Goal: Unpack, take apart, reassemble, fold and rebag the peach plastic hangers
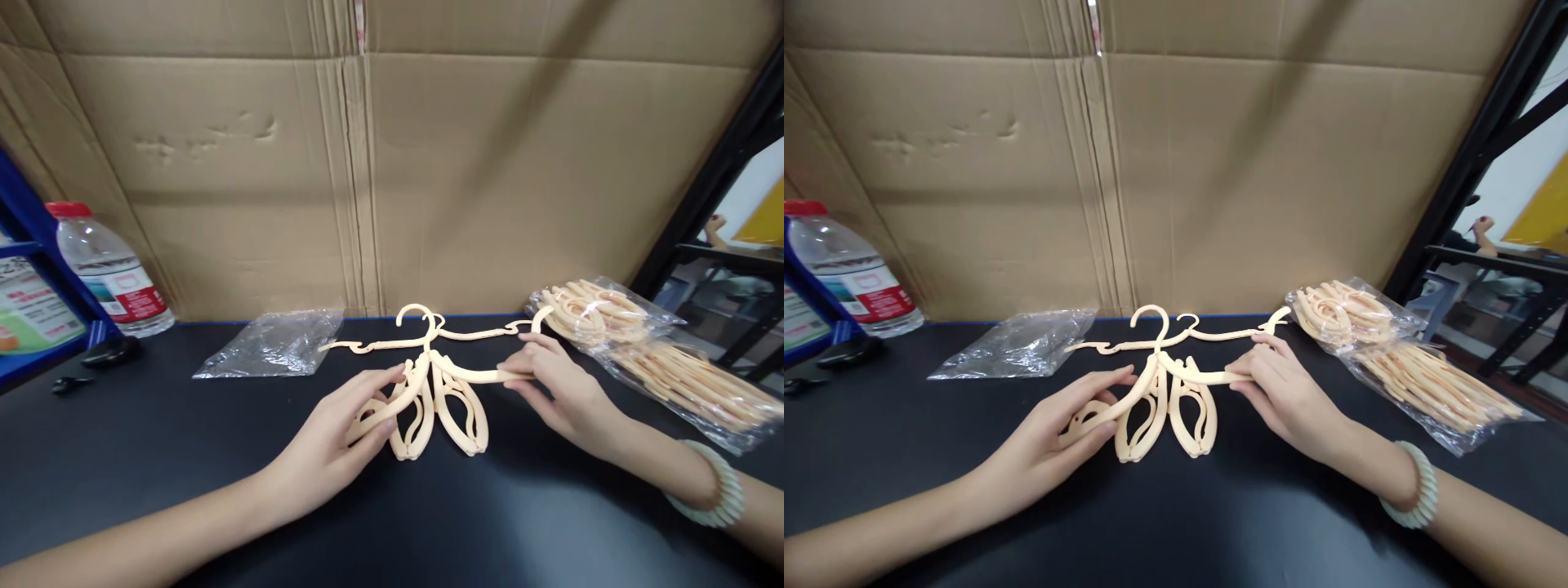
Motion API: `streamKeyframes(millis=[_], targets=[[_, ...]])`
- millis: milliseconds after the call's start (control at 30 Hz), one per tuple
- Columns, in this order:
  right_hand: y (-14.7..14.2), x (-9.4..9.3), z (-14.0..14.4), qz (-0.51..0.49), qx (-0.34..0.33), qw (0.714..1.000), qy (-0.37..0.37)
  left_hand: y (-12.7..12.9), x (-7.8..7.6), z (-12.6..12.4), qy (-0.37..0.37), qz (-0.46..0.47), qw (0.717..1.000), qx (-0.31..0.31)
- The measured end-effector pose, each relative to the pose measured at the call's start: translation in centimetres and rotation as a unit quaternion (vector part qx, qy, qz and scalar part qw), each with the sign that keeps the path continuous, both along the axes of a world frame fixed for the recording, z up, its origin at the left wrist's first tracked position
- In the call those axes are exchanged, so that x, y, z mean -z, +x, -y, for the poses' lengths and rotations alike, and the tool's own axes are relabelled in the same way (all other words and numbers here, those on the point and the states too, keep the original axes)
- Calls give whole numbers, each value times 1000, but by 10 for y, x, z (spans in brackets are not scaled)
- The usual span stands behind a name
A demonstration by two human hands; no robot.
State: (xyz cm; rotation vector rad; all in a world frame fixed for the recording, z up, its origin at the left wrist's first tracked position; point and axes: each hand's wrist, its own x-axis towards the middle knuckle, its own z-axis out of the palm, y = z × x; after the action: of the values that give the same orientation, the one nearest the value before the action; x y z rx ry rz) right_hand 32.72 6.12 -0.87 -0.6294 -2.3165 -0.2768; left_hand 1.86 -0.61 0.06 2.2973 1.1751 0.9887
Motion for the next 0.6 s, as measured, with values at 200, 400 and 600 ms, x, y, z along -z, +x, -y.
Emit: streamKeyframes(millis=[200,400,600], targets=[[2,-12,5,-9,85,991,103,-1,-1,-2,2,46,995,-85],[5,-17,8,-36,127,988,75,-4,0,-1,7,78,995,-66],[-1,-10,18,40,124,991,11,-5,0,1,26,101,992,-69]])
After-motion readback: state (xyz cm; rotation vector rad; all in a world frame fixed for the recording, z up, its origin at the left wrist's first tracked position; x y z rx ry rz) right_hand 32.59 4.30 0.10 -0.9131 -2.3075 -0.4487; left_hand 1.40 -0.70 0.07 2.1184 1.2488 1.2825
